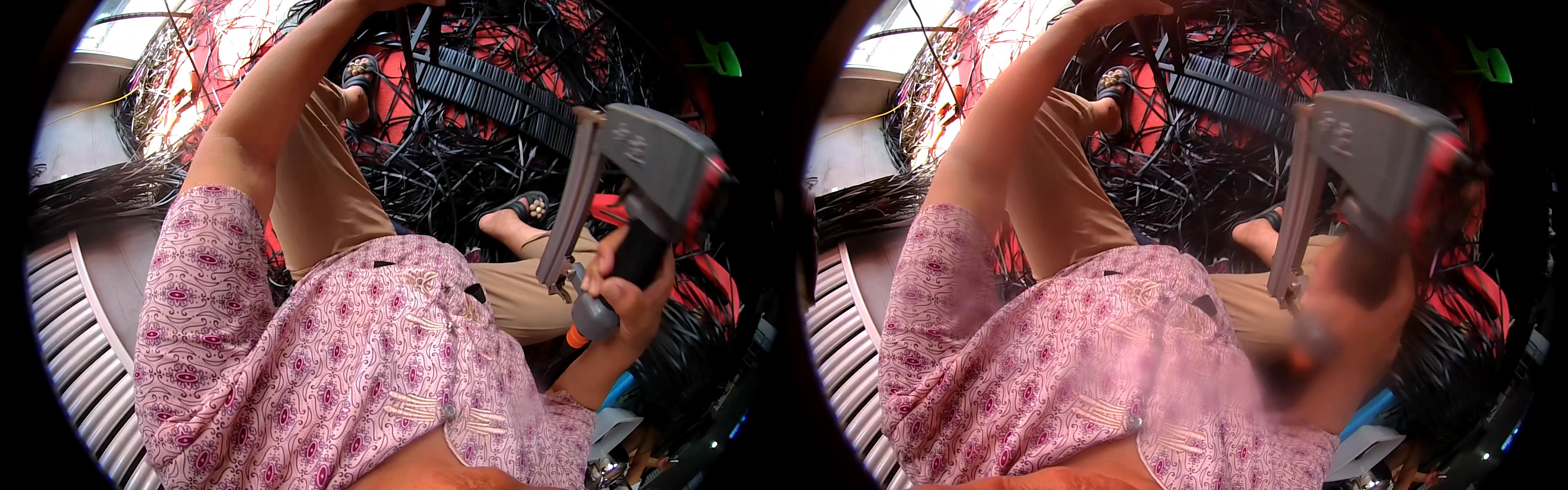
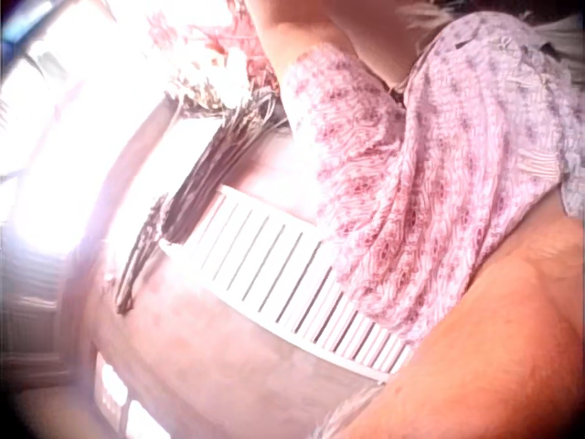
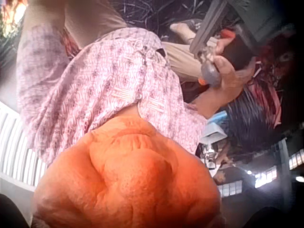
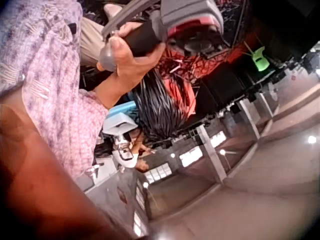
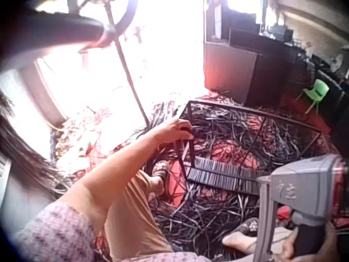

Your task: The person sits on the floor and repairs a black wicker chair using a staple gun and pliers. They secure loose black wicker strands to the chair frame by hand and with the staple gun, occasionally using pliers to adjust the material.

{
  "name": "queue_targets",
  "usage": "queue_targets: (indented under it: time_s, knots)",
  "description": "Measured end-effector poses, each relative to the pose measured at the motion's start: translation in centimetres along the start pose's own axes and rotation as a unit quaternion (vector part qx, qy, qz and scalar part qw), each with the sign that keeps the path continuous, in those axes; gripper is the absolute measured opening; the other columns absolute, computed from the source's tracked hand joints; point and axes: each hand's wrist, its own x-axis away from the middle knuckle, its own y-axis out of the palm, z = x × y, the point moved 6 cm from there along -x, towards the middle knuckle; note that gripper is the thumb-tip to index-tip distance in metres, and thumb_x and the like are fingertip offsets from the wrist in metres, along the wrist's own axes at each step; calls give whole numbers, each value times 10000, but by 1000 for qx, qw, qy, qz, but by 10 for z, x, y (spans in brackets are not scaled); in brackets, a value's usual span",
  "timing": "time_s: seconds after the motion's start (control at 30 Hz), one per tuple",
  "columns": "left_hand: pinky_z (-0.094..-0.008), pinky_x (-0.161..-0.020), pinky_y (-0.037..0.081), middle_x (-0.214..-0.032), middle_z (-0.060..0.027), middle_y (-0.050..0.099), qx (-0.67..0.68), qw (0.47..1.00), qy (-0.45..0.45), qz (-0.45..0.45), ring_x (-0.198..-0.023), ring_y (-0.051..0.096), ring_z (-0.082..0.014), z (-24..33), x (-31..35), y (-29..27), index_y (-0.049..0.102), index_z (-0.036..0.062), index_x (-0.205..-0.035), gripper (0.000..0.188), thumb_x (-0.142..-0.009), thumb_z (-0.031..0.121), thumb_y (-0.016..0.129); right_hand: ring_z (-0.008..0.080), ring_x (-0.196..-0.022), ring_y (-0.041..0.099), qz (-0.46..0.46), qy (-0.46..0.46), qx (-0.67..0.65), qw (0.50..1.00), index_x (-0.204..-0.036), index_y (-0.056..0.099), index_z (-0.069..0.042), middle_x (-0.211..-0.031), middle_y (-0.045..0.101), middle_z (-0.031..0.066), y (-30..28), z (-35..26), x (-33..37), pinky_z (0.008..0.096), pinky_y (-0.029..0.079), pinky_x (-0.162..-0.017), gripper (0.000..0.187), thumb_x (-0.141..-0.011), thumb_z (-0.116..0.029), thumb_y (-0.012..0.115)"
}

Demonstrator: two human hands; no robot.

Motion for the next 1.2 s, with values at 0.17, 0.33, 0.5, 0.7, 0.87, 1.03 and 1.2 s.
queue_targets:
  time_s: [0.17, 0.33, 0.5, 0.7, 0.87, 1.03, 1.2]
  knots:
    - [-380, -741, 494, -844, -102, 669, 48, 997, 64, 7, -797, 629, -226, -8, -38, -17, 681, 45, -980, 361, -815, 363, 724, 171, -584, 563, 105, -191, 68, 974, -878, 556, 13, -738, 531, 70, -15, -60, -1, 339, 512, -662, 241, -726, -76, 720]
    - [-346, -699, 481, -780, -33, 665, 143, 989, -1, -42, -738, 599, -152, -11, -92, -33, 716, 75, -907, 273, -775, 313, 745, 115, -602, 548, 249, -107, 307, 912, -892, 636, 7, -725, 577, 43, -62, -90, -36, 292, 482, -656, 143, -818, -89, 712]
    - [-370, -773, 518, -851, -63, 722, 82, 991, 100, 42, -813, 663, -194, 11, -106, -60, 744, 114, -1028, 337, -769, 329, 738, 108, -806, 608, 294, -405, 415, 760, -999, 672, 2, -936, 663, 33, -65, -140, -55, 272, 498, -750, 175, -848, -44, 749]
    - [-396, -737, 530, -834, -92, 724, 39, 994, 100, 21, -793, 684, -243, 24, -114, -67, 753, 105, -953, 326, -762, 367, 717, 114, -760, 609, 253, -355, 330, 837, -994, 676, -38, -891, 650, 10, -14, -98, -117, 293, 514, -693, 127, -923, -142, 681]
    - [-406, -726, 529, -827, -119, 718, 42, 990, 131, 34, -772, 680, -279, 32, -133, -64, 754, 85, -906, 329, -744, 369, 717, 110, -625, 586, 177, -192, 57, 964, -833, 635, -57, -729, 615, 17, 73, -18, -179, 297, 510, -580, 105, -883, -136, 684]
    - [-412, -741, 530, -822, -127, 712, 48, 992, 107, 41, -804, 687, -281, 23, -141, -53, 756, 77, -887, 351, -720, 384, 720, 137, -611, 590, 115, -150, -121, 975, -803, 618, 11, -676, 608, 55, 145, 7, -210, 288, 502, -654, 61, -830, -12, 668]
    - [-422, -740, 540, -837, -120, 715, 14, 990, 124, 63, -816, 691, -285, 25, -143, -54, 762, 90, -879, 345, -714, 389, 717, 127, -603, 583, 124, -151, -163, 967, -881, 630, 21, -678, 608, 45, 163, 12, -233, 282, 486, -639, 109, -833, -22, 719]
